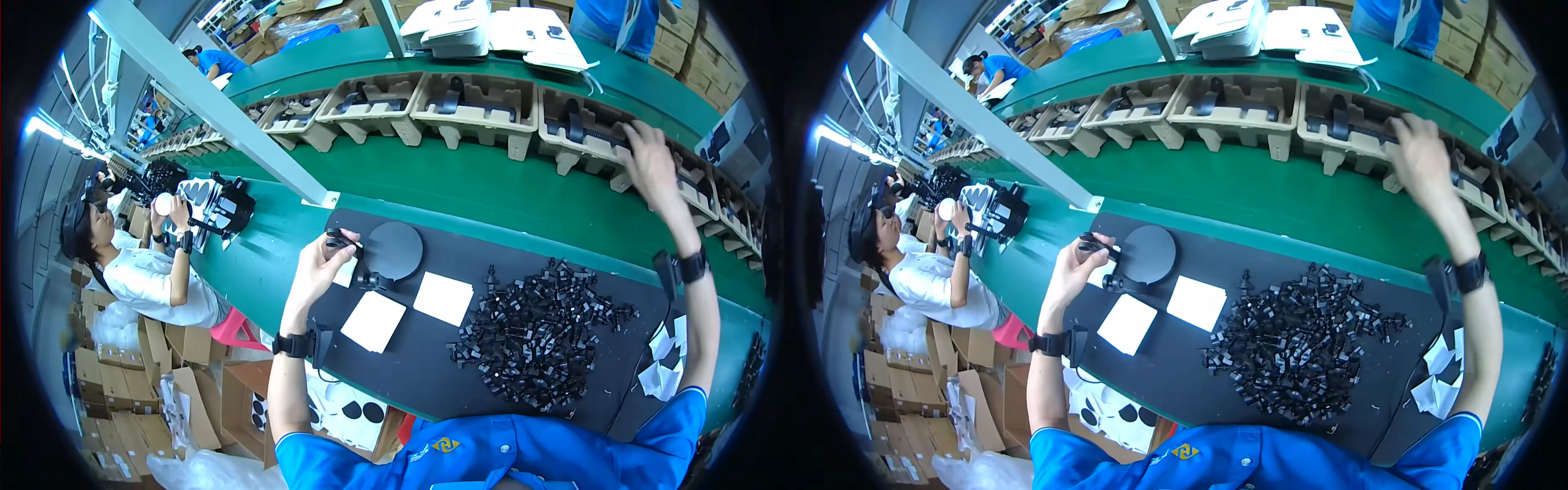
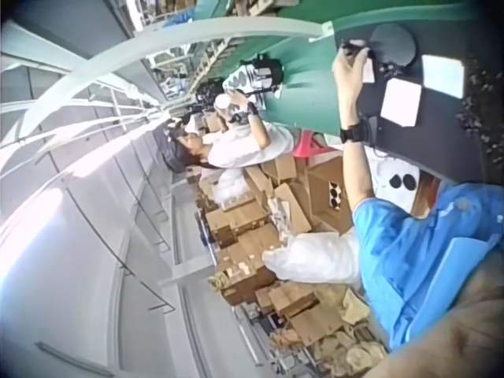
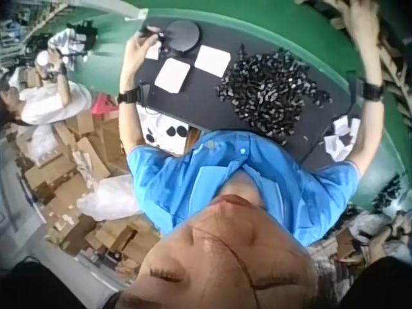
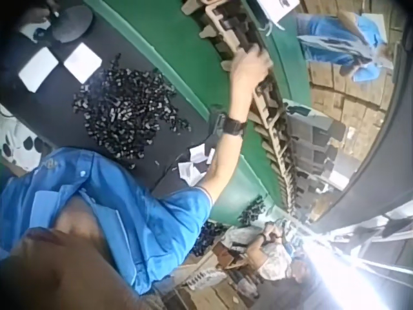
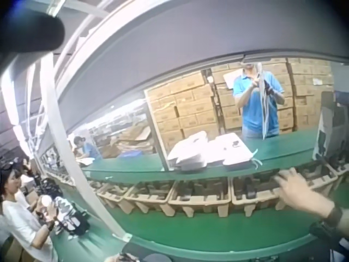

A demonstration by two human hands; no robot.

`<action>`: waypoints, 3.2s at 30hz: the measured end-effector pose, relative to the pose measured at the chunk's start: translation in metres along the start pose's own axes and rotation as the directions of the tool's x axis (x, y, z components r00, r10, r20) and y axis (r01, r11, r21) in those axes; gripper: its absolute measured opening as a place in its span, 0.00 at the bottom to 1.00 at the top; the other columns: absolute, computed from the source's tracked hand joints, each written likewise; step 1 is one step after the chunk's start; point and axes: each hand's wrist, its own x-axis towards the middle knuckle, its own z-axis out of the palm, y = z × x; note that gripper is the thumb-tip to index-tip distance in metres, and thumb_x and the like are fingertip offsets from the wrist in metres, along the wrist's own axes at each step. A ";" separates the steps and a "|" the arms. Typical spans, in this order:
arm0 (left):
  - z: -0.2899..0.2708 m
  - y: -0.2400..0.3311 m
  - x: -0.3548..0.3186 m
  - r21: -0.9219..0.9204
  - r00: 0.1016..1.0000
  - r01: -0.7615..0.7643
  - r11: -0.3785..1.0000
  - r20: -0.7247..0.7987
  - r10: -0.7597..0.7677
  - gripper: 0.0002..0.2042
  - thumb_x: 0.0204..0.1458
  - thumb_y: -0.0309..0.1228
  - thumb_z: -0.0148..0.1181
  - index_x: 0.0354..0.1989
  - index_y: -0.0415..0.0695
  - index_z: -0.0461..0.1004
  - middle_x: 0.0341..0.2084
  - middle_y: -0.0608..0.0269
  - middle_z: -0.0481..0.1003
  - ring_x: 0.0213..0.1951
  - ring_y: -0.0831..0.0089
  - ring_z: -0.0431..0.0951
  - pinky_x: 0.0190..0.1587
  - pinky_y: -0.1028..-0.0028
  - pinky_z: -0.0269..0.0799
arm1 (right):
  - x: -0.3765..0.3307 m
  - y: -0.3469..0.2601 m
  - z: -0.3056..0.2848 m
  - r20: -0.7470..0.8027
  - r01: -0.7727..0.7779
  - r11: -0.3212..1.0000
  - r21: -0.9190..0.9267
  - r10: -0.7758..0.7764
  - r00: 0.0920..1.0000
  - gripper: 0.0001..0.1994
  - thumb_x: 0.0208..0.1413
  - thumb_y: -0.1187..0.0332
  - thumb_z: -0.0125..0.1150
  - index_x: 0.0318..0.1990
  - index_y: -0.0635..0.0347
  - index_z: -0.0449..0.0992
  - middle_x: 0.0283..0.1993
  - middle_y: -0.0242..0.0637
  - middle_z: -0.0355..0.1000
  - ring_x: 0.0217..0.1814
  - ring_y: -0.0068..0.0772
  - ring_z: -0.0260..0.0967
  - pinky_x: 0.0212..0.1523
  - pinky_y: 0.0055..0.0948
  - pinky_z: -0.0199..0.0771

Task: The person is sorting small black electronic components and placing them into white plastic bags on a production line.

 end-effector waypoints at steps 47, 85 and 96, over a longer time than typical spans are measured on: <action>-0.041 0.057 -0.025 -0.018 0.845 -0.225 0.974 -0.502 0.185 0.11 0.57 0.23 0.51 0.45 0.30 0.68 0.30 0.60 0.74 0.33 0.80 0.74 0.36 0.79 0.74 | 0.195 -0.125 0.041 0.793 -0.149 0.988 0.047 0.054 0.607 0.20 0.41 0.71 0.61 0.45 0.70 0.71 0.43 0.56 0.72 0.48 0.53 0.70 0.44 0.41 0.74; -0.119 -0.006 -0.055 -0.752 0.963 0.003 0.659 -0.175 -0.204 0.25 0.57 0.32 0.51 0.62 0.38 0.55 0.48 0.53 0.70 0.42 0.60 0.77 0.42 0.68 0.77 | 0.174 -0.263 0.040 0.291 -0.001 0.965 0.262 -0.078 0.954 0.29 0.52 0.50 0.54 0.58 0.56 0.64 0.37 0.51 0.72 0.42 0.55 0.70 0.43 0.45 0.70; -0.463 0.066 -0.190 0.853 -0.254 0.441 0.280 -0.180 0.950 0.20 0.57 0.37 0.45 0.54 0.39 0.60 0.51 0.54 0.59 0.52 0.59 0.56 0.56 0.64 0.50 | 0.132 -0.188 0.060 0.141 -0.016 0.982 0.188 -0.011 0.990 0.20 0.61 0.59 0.45 0.55 0.61 0.66 0.55 0.49 0.63 0.56 0.48 0.63 0.54 0.35 0.64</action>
